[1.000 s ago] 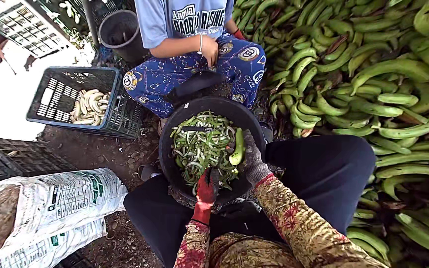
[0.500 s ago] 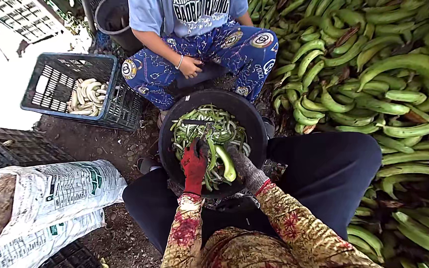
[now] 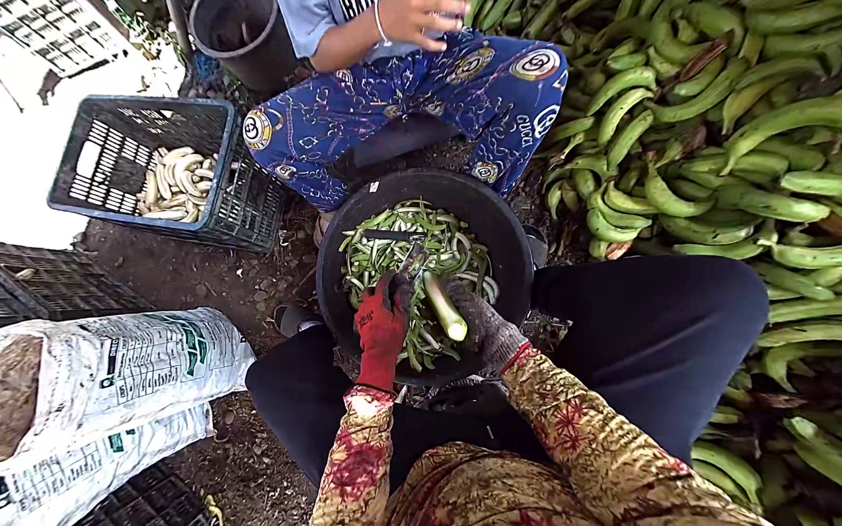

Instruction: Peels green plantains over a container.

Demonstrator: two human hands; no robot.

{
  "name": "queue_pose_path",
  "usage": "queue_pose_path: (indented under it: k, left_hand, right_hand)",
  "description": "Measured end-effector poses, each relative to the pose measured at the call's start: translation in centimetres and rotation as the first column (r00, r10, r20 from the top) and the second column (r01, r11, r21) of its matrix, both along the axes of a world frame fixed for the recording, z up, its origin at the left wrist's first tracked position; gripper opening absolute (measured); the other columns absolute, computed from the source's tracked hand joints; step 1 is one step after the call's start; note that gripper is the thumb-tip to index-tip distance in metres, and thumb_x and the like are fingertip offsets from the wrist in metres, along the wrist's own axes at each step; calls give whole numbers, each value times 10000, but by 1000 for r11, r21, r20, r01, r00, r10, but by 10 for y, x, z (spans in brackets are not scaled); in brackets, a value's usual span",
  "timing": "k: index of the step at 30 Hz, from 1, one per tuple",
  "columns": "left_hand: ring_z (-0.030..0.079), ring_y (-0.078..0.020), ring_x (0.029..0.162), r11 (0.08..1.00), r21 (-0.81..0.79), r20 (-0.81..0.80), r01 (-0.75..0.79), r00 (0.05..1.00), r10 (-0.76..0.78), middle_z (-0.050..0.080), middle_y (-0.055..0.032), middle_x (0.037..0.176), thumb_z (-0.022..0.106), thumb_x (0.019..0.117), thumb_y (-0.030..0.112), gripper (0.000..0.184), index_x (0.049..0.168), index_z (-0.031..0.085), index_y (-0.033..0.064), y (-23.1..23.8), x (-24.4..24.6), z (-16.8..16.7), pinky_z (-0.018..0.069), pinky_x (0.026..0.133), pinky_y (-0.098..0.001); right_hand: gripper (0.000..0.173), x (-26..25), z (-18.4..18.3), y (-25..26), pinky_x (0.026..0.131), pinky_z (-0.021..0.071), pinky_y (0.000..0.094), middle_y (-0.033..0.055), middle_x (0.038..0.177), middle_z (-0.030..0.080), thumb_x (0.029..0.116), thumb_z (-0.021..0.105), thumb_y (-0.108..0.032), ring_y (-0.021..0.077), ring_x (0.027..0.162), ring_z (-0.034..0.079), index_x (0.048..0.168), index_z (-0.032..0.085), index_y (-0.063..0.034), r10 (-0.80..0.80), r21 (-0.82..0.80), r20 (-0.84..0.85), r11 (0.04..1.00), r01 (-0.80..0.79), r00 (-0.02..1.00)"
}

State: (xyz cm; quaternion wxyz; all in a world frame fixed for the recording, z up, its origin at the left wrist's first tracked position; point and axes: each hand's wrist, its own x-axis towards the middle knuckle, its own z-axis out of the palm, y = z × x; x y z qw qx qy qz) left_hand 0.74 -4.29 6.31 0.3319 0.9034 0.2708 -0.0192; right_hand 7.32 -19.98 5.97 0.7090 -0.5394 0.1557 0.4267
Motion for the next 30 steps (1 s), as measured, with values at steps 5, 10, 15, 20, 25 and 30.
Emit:
queue_pose_path:
  k: [5,10,15,20,25,30]
  left_hand:
    - [656,-225,1164,959,-230,122,166,982,-141,698,-81,1255,424,1057,454,481,1386,634,174,-29,-41,10,526,1009,-480]
    - [650,-430,1129,1000,2,-8,3,1000,-3,650,-241,1278,532,1023,315,432,1423,606,168,-13,-20,4,502,943,-632]
    - [645,-402,1149,999,17,6,-40,999,40,655,-214,1283,507,1049,359,449,1462,558,189,9,4,3,500,955,-620]
    - [670,-380,1087,998,-39,64,45,997,-42,670,-202,1246,532,1014,335,454,1432,599,171,-33,-22,13,538,903,-579]
    - [671,-394,1066,998,-42,68,-43,997,46,657,-229,1247,484,1028,332,468,1447,579,148,-44,-27,9,542,880,-578]
    - [611,-390,1236,996,-84,-81,42,996,-49,627,-215,1353,412,1093,306,433,1492,537,195,-4,5,-1,466,1045,-589]
  right_hand:
    - [620,36,-17,3,952,548,497,146,1303,640,1028,482,-560,263,1138,645,1490,478,-147,-84,-252,320,953,170,944]
    - [360,14,-6,12,618,556,312,68,882,646,1107,393,-347,145,708,630,1256,565,-68,-10,50,64,999,6,998]
    - [448,7,-12,9,744,598,387,152,1081,699,1108,381,-382,237,883,699,1343,551,-41,17,37,20,999,-18,1000]
    - [689,34,2,21,916,548,492,120,1273,647,1019,393,-655,247,1094,647,1479,473,-148,-195,-189,259,950,247,946]
    - [776,34,19,35,961,511,590,115,1442,560,976,377,-746,304,1216,608,1590,287,-280,-213,-326,374,881,343,902]
    - [517,26,-2,19,854,550,440,133,1147,655,1071,424,-496,219,979,641,1387,556,-109,140,-258,277,964,-66,951]
